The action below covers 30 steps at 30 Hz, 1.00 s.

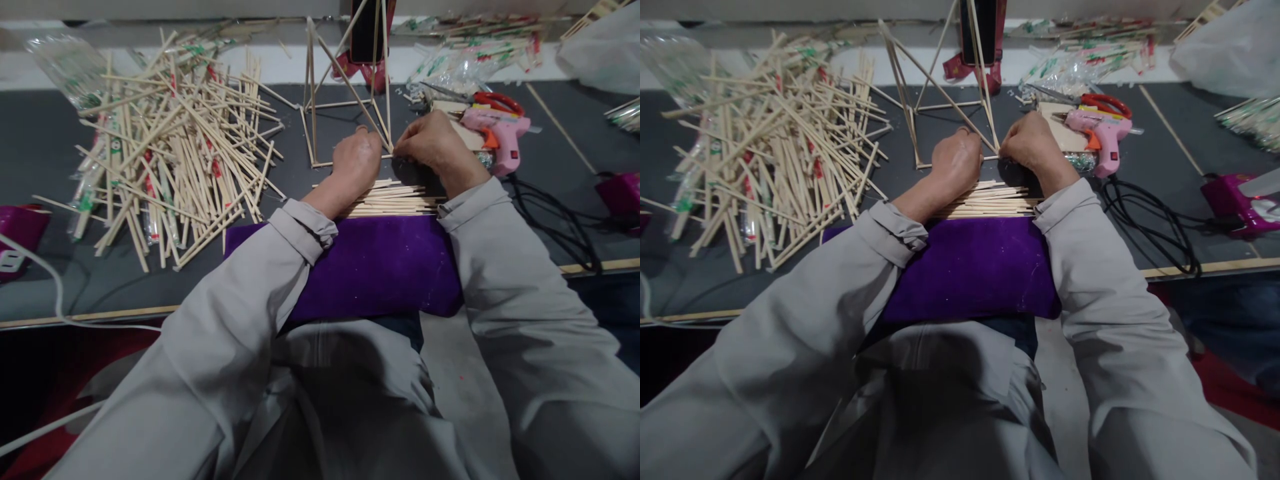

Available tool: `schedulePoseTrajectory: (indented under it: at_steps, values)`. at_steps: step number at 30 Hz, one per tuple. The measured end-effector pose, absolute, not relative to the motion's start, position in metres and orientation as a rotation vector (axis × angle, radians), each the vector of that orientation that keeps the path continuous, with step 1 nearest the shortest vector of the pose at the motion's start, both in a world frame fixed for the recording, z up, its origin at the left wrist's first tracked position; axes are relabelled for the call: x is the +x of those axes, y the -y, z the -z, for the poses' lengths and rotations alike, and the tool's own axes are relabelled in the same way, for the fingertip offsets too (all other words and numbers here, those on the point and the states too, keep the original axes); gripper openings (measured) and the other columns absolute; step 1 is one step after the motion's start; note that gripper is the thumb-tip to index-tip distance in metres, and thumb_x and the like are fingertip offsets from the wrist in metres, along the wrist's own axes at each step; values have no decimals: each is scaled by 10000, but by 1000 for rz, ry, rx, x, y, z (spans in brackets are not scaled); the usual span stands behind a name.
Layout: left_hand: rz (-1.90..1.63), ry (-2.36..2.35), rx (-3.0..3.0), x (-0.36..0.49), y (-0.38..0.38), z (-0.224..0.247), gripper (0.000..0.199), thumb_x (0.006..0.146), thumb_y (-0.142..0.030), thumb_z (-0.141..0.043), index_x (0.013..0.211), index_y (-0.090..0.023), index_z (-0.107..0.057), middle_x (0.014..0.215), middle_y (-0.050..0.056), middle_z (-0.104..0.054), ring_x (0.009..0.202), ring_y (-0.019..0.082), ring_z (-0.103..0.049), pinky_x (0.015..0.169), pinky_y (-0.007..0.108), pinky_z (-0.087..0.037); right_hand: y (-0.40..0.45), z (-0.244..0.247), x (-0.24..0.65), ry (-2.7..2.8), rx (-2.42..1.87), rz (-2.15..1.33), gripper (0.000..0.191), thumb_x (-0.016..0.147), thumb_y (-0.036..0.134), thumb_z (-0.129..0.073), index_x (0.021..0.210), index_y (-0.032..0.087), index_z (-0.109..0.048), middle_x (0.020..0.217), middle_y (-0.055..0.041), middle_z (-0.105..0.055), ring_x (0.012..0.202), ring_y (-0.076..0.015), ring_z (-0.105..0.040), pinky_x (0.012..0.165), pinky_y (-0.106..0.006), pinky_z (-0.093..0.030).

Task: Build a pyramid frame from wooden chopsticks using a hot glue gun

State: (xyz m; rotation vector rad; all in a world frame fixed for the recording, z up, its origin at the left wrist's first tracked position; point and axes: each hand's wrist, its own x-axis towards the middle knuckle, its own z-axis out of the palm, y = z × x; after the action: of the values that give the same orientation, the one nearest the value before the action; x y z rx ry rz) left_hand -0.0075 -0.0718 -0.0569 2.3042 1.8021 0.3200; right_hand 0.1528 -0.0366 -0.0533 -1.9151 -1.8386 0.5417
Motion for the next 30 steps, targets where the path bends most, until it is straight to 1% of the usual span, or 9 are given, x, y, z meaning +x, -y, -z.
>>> schedulePoseTrajectory:
  at_steps: [5, 7, 10, 12, 17, 19, 22, 27, 30]
  values:
    - [-343, -1784, 2304, -8, 75, 54, 477, 1074, -167, -354, 1425, -195, -677, 1487, 190, -629, 1349, 360, -627, 1114, 473, -488, 34, 55, 153, 1863, -1955, -554, 153, 847, 175, -726, 962, 100, -793, 856, -108, -768, 836, -213, -687, 830, -346, -565]
    - [-346, -1781, 2330, -8, 76, 53, 491, 1064, -156, -337, 1405, -181, -689, 1477, 196, -636, 1330, 370, -638, 1097, 489, -502, 34, 55, 152, 1868, -1974, -528, 153, 834, 161, -731, 962, 107, -796, 857, -104, -765, 862, -229, -700, 832, -352, -568]
    - [-356, -1784, 2360, -8, 76, 54, 484, 1048, -131, -348, 1386, -140, -695, 1448, 209, -652, 1305, 377, -653, 1069, 474, -514, 35, 56, 151, 1859, -1967, -501, 158, 806, 134, -744, 944, 84, -803, 861, -112, -763, 872, -233, -712, 795, -340, -549]
    - [-356, -1790, 2339, -7, 75, 55, 466, 1054, -128, -365, 1389, -144, -689, 1448, 205, -648, 1320, 367, -644, 1075, 449, -502, 34, 57, 150, 1865, -1965, -491, 152, 808, 132, -746, 942, 79, -797, 871, -116, -766, 875, -228, -712, 795, -335, -544]
    - [-366, -1785, 2290, -8, 72, 58, 429, 1086, -172, -383, 1395, -186, -679, 1468, 192, -623, 1367, 342, -609, 1119, 413, -462, 34, 55, 148, 1933, -1990, -436, 89, 851, 158, -718, 920, 120, -761, 921, -112, -780, 945, -242, -716, 897, -354, -565]
    - [-373, -1787, 2296, -8, 72, 59, 424, 1085, -179, -389, 1391, -188, -683, 1464, 191, -626, 1359, 345, -612, 1119, 419, -466, 36, 54, 147, 1950, -1996, -381, 102, 860, 164, -700, 915, 112, -768, 928, -113, -777, 980, -257, -729, 918, -365, -560]
    - [-380, -1791, 2298, -9, 72, 60, 437, 1080, -176, -380, 1395, -190, -682, 1463, 188, -634, 1350, 346, -619, 1113, 435, -476, 38, 52, 144, 1958, -2013, -320, 144, 827, 140, -703, 929, 112, -800, 919, -110, -786, 991, -290, -748, 899, -380, -571]
    - [-403, -1774, 2300, -9, 71, 61, 472, 1073, -167, -341, 1392, -207, -687, 1440, 182, -657, 1332, 337, -638, 1087, 435, -498, 40, 49, 141, 2011, -2016, -232, 158, 782, 150, -716, 892, 191, -821, 961, -98, -813, 1019, -337, -764, 919, -439, -601]
    - [-413, -1780, 2342, -10, 70, 62, 454, 1072, -164, -341, 1356, -169, -696, 1405, 198, -670, 1288, 331, -663, 1060, 430, -515, 39, 50, 142, 2036, -2022, -215, 184, 785, 147, -704, 916, 187, -826, 997, -111, -816, 1048, -353, -764, 951, -469, -598]
